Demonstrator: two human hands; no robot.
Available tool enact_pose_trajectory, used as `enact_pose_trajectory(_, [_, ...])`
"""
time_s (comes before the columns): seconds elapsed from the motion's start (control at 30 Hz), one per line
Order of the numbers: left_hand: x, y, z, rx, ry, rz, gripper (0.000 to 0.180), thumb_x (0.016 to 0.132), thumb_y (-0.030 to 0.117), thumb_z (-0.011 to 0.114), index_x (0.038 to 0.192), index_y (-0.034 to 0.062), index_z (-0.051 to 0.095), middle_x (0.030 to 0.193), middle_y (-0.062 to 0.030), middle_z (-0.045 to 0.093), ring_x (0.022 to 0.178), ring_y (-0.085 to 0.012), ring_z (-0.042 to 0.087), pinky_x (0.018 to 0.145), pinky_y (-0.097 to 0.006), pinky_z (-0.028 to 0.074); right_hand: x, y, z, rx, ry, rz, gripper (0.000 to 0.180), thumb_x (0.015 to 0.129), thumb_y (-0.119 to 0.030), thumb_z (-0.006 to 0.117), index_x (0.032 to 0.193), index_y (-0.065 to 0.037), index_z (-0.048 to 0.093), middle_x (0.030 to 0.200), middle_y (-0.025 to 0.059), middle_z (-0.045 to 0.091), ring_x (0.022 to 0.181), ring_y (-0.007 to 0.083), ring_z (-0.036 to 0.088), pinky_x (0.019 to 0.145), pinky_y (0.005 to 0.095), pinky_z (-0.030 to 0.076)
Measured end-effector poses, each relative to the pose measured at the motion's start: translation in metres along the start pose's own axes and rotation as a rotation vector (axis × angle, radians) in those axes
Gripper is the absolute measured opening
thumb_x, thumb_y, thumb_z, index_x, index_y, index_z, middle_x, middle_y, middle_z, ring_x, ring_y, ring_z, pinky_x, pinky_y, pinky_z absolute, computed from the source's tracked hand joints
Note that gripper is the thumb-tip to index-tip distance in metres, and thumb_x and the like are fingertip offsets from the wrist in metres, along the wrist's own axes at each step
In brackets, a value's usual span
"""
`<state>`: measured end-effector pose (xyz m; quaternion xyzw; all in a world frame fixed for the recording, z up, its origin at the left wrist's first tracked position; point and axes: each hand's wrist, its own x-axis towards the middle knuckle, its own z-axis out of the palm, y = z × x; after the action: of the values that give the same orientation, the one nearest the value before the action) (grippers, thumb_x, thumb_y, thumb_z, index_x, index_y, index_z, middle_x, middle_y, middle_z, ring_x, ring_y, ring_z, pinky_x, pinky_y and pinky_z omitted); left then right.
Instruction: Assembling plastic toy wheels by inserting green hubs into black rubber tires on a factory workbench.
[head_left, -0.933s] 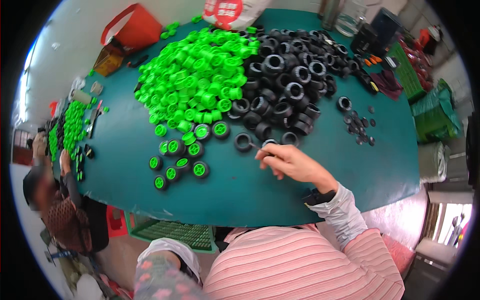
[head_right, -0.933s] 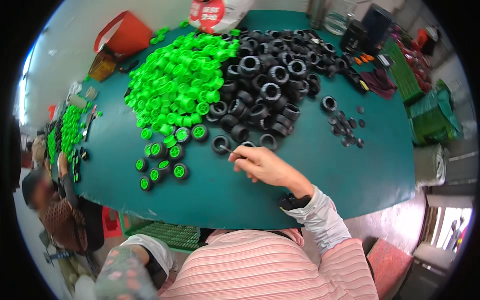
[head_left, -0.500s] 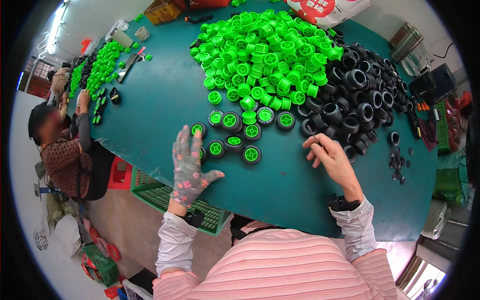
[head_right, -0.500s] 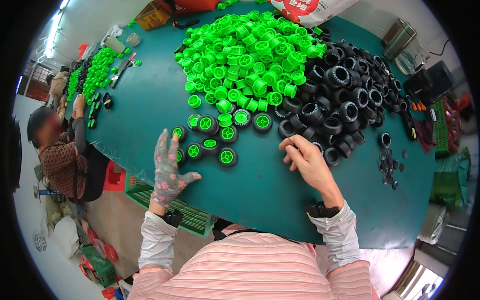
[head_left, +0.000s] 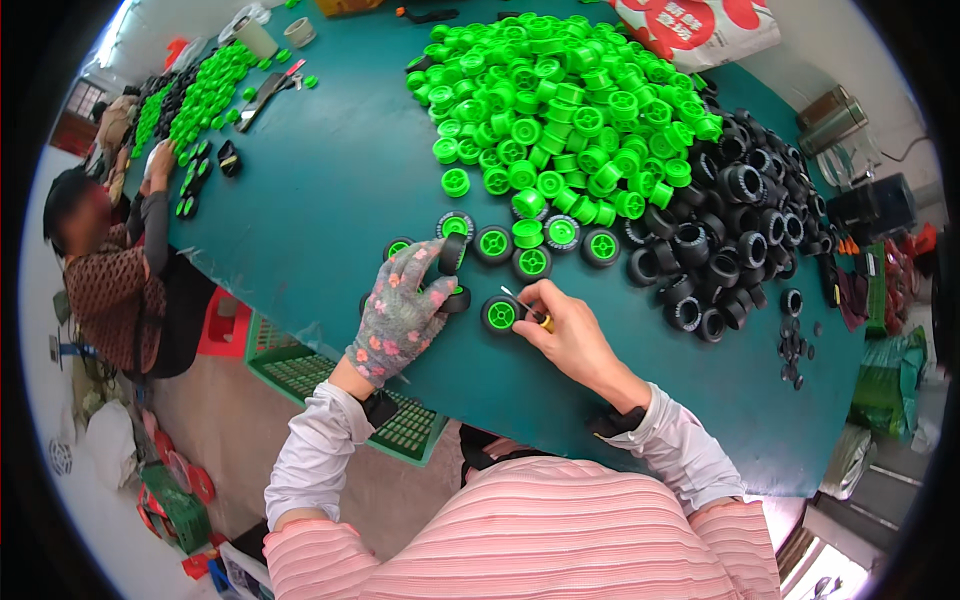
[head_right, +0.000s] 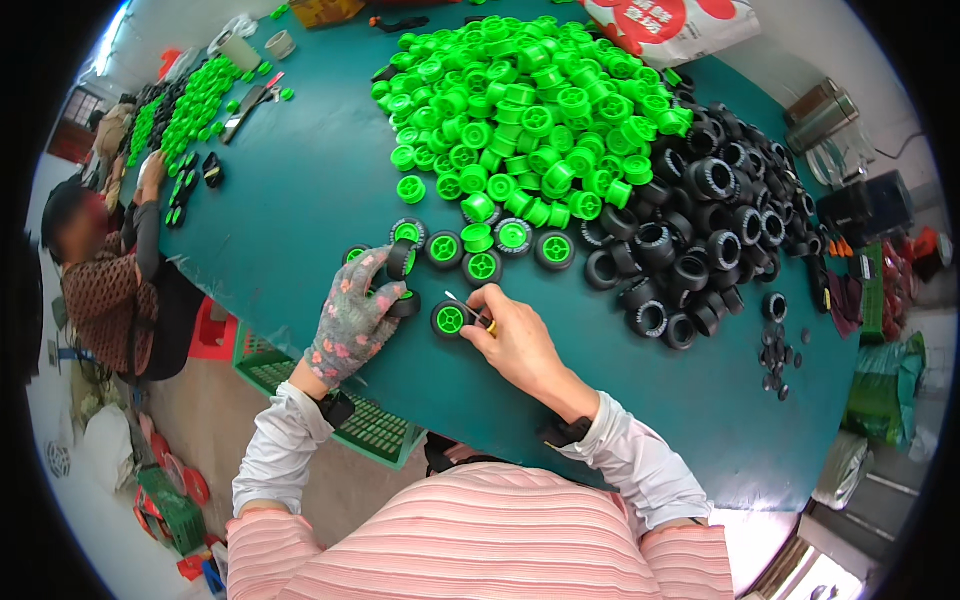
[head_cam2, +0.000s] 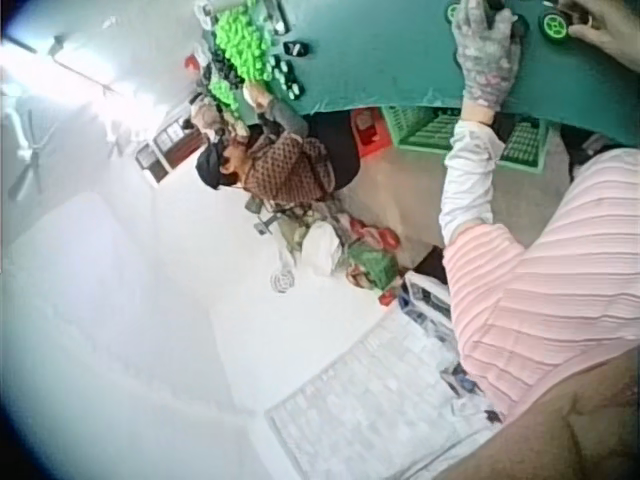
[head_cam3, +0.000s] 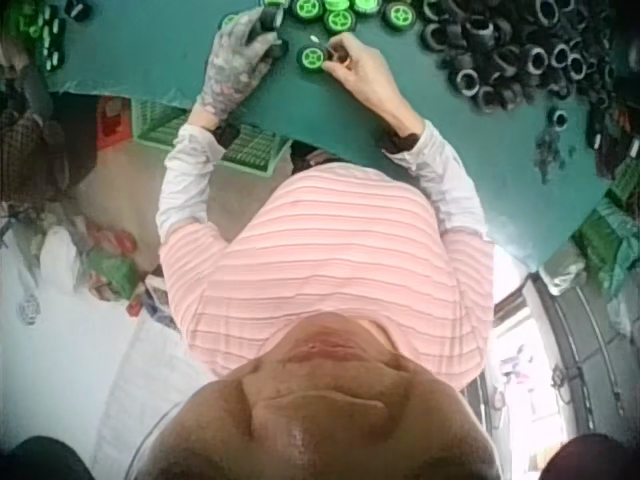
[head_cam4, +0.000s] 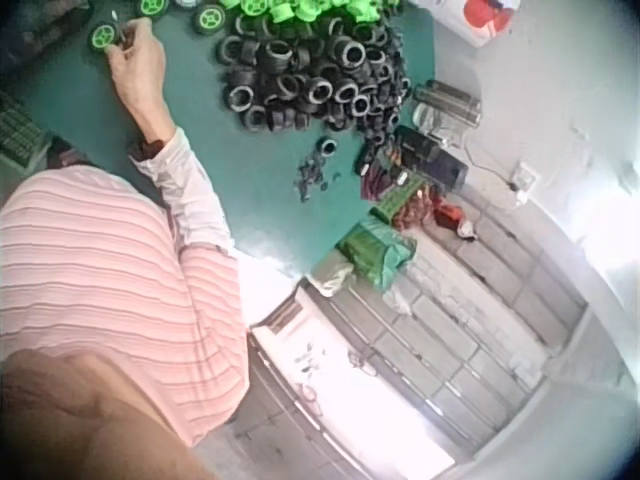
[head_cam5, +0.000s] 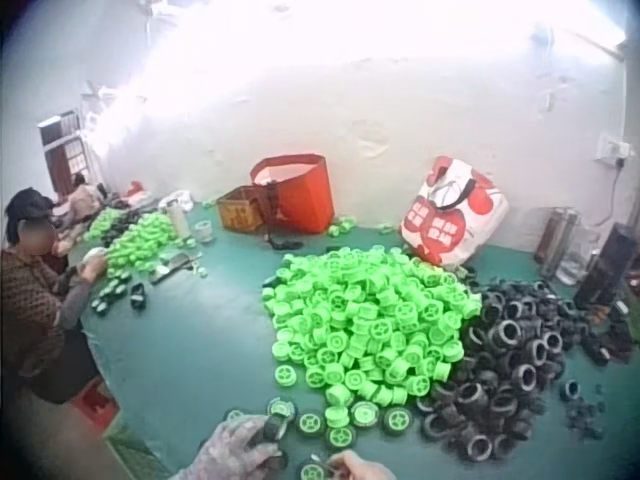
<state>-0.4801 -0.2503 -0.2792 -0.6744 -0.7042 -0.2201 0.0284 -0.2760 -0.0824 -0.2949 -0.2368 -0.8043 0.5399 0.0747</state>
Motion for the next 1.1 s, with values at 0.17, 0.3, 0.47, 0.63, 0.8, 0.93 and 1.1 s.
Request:
enact_pose_trajectory(0.17, [-0.045,-0.010,-0.018,0.179,0.030,-0.083,0.053,0.074,0.018,0.080,0.122,0.0130,0.058,0.128,-0.0114,0.056,0.122,-0.0327,0.055,0.107,-0.054,0.042,0.014,-0.022,0.055,0.073,0.011,0.024,0.034,0.084,-0.012,0.076,0.110,0.000,0.057,0.084,0.0146,0.069,0.077,0.0300,0.069,0.069,0.0407,0.052])
enact_pose_trajectory(0.3, [-0.091,-0.035,-0.039,0.245,-0.023,-0.093,0.053,0.075,0.020,0.080,0.122,0.0137,0.058,0.124,-0.0098,0.058,0.116,-0.0301,0.057,0.105,-0.053,0.042,0.020,-0.044,0.085,0.264,-0.093,0.107,0.036,0.087,-0.011,0.074,0.116,0.003,0.061,0.088,0.0110,0.071,0.067,0.0158,0.065,0.060,0.0316,0.052])
enact_pose_trajectory(0.47, [-0.141,-0.052,-0.068,0.250,0.049,-0.151,0.050,0.072,0.016,0.080,0.117,0.0130,0.060,0.114,-0.0085,0.060,0.111,-0.0310,0.058,0.104,-0.052,0.041,0.017,-0.074,0.121,0.361,-0.289,0.188,0.042,0.091,-0.014,0.070,0.128,0.001,0.059,0.099,0.0078,0.071,0.069,0.0095,0.061,0.053,0.0252,0.049])
enact_pose_trajectory(0.63, [-0.202,-0.062,-0.091,0.382,0.209,-0.318,0.047,0.074,0.009,0.078,0.118,0.0127,0.060,0.112,-0.0076,0.062,0.106,-0.0314,0.060,0.099,-0.049,0.044,0.022,-0.093,0.176,0.375,-0.483,0.015,0.045,0.094,-0.019,0.067,0.133,0.002,0.056,0.110,0.0075,0.071,0.071,0.0137,0.064,0.057,0.0290,0.053])
enact_pose_trajectory(0.8, [-0.274,-0.074,-0.085,0.333,0.358,-0.594,0.048,0.082,0.001,0.072,0.128,0.0071,0.058,0.122,-0.0154,0.062,0.116,-0.0363,0.059,0.102,-0.049,0.045,0.022,-0.101,0.183,0.345,-0.629,-0.022,0.044,0.096,-0.022,0.065,0.132,0.001,0.057,0.111,0.0080,0.070,0.071,0.0140,0.062,0.058,0.0294,0.052])
enact_pose_trajectory(0.93, [-0.233,-0.052,-0.096,0.343,0.496,-0.644,0.055,0.084,0.011,0.064,0.138,0.0018,0.053,0.142,-0.0199,0.051,0.132,-0.0381,0.048,0.112,-0.049,0.039,0.014,-0.093,0.133,0.345,-0.642,0.087,0.038,0.098,-0.026,0.064,0.126,0.000,0.062,0.103,0.0049,0.072,0.062,0.0106,0.055,0.053,0.0272,0.047])
enact_pose_trajectory(1.1, [-0.068,-0.026,-0.077,0.055,0.195,-0.200,0.064,0.082,0.020,0.076,0.138,0.0046,0.051,0.142,-0.0191,0.049,0.133,-0.0396,0.047,0.111,-0.050,0.040,-0.015,-0.067,0.052,0.358,-0.489,0.266,0.035,0.098,-0.026,0.061,0.122,-0.001,0.063,0.095,0.0009,0.073,0.057,0.0070,0.049,0.048,0.0241,0.043])
